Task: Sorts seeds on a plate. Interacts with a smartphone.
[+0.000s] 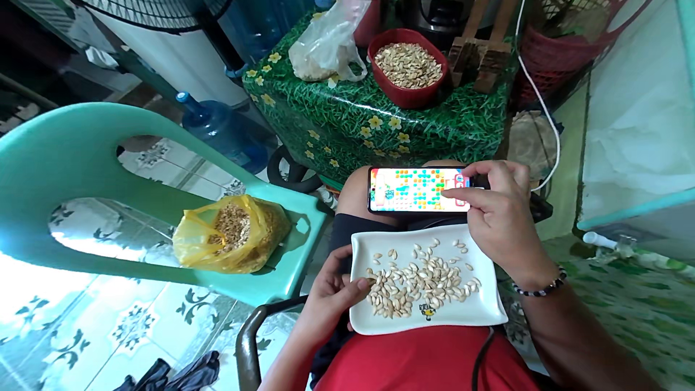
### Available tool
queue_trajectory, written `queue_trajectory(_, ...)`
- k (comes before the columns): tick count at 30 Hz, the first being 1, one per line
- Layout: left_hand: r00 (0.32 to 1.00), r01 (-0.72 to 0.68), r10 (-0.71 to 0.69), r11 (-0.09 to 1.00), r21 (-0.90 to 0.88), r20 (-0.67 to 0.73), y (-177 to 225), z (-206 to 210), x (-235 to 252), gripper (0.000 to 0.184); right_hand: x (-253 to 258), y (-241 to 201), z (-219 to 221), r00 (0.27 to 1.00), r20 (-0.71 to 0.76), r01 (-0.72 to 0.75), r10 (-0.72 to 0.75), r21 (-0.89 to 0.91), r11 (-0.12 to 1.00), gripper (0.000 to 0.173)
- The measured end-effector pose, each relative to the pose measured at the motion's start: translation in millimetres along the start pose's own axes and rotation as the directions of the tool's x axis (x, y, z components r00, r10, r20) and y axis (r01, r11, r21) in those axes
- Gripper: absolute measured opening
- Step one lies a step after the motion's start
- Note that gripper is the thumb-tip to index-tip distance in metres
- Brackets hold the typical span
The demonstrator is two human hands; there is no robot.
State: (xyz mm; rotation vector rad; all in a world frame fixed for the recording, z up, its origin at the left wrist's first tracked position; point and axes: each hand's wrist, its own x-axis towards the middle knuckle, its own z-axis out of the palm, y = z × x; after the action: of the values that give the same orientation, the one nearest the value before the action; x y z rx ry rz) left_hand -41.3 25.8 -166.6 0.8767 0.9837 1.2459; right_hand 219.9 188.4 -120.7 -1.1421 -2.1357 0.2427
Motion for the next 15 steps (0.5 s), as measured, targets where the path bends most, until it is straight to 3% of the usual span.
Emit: queue_trajectory(15, 1.000, -0.003, 0.003, 1.000, -0.005, 0.007, -0.3, 0.2, -0.2, 0.055, -1.9, 2.2, -4.2, 0.999, -0.022, -0.031, 0.032, 0.040, 0.999, 0.040)
